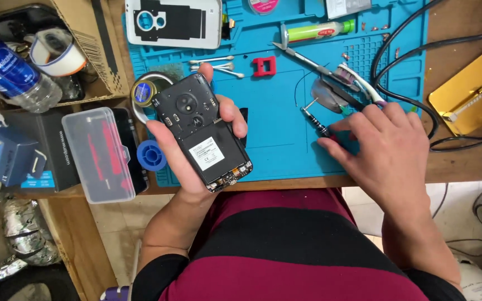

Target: Reassembling internal components of a smartphone, including fitting a small circuit board and using a precision screwdriver.

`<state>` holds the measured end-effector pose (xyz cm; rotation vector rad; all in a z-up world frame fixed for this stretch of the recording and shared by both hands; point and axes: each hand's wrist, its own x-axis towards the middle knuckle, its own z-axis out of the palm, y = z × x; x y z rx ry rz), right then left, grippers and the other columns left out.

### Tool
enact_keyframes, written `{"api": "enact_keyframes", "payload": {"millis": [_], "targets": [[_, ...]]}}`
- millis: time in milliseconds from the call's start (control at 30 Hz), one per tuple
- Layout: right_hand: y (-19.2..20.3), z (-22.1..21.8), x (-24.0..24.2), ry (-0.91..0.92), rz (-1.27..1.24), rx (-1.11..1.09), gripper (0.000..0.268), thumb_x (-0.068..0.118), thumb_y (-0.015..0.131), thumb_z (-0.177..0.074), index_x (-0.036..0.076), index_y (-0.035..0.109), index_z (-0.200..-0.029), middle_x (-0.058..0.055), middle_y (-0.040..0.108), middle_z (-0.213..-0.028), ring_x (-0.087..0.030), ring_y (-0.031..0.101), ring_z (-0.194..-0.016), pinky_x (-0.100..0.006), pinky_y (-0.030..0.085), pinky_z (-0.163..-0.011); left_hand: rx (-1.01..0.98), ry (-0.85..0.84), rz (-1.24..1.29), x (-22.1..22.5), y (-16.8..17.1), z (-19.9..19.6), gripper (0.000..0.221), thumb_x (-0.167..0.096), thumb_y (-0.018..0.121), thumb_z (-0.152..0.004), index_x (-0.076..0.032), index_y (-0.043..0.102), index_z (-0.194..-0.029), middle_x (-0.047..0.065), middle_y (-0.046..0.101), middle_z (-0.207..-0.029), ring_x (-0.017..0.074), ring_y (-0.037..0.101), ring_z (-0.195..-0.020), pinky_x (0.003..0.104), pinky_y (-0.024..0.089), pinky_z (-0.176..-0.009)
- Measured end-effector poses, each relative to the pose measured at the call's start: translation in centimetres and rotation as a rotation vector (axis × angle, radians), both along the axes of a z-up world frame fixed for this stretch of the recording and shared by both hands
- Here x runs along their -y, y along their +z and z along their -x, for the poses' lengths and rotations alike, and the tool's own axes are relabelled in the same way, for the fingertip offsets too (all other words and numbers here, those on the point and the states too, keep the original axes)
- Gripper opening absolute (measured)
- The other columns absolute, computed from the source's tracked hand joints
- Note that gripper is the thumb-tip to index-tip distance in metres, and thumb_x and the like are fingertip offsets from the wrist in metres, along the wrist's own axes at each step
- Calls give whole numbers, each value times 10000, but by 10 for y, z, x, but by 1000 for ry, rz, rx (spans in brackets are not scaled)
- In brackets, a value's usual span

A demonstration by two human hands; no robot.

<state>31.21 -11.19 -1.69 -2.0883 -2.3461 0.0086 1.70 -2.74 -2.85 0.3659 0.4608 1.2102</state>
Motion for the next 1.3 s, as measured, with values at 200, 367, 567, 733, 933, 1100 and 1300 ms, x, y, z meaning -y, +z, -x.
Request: {"api": "enact_keyframes", "payload": {"millis": [200, 367, 567, 733, 933, 1100, 1300], "targets": [[-4, 0, 0, -19, -9, -122, 337, 548, 847, -1159, 283, 759, -969, 16, 642, -958, -290, 643, -1038, -468, 454, -848, 27, 2, 6, -1, -2, 1, 1125, -796, 565, -1041, -22, 372, -1836, 170, 733, -1155, 300, 709, -924, 423, 579, -887], [-4, -4, 4, 33, -39, -36, 365, 727, 834, -1105, 362, 818, -1115, 40, 714, -1024, -291, 678, -1101, -457, 462, -906, 60, -6, 18, -1, -2, 3, 1101, -780, 584, -1048, -43, 372, -1837, 177, 728, -1160, 311, 704, -942, 438, 591, -914], [-7, -1, 2, 33, -54, -23, 308, 637, 905, -1103, 339, 827, -1119, 36, 707, -1028, -302, 675, -1094, -468, 448, -895, 44, -6, 9, -2, -6, 3, 1106, -793, 571, -1051, -56, 371, -1851, 171, 735, -1180, 304, 720, -944, 427, 588, -904], [-4, -4, 4, 7, -29, -232, 268, 531, 924, -1133, 289, 809, -1120, 42, 780, -1025, -303, 675, -1069, -475, 425, -893, 9, -16, 5, -1, -5, 1, 1137, -807, 597, -1026, -54, 373, -1847, 166, 751, -1183, 296, 744, -937, 415, 587, -846], [2, 4, -1, 82, -115, -694, 274, 331, 914, -1105, 102, 763, -1094, -48, 762, -989, -281, 647, -939, -489, 420, -970, 88, -118, 41, 6, -6, -7, 1097, -736, 695, -1040, -35, 373, -1820, 176, 733, -1194, 301, 748, -950, 404, 598, -874], [1, 14, -4, 53, -150, -982, 237, 138, 927, -1061, 41, 715, -1099, -107, 769, -1021, -270, 693, -912, -418, 519, -906, -13, -345, -15, 12, -18, -12, 1078, -735, 712, -1079, -42, 381, -1837, 285, 583, -1776, 232, 779, -907, 349, 604, -768], [-7, 23, -7, 25, -198, -1086, 244, 121, 907, -1061, 23, 694, -1125, -142, 754, -1053, -268, 686, -932, -379, 552, -822, 126, -538, 36, 18, -9, -21, 1021, -685, 780, -1068, -67, 409, -1791, 315, 392, -1939, 197, 784, -909, 289, 583, -750]]}}
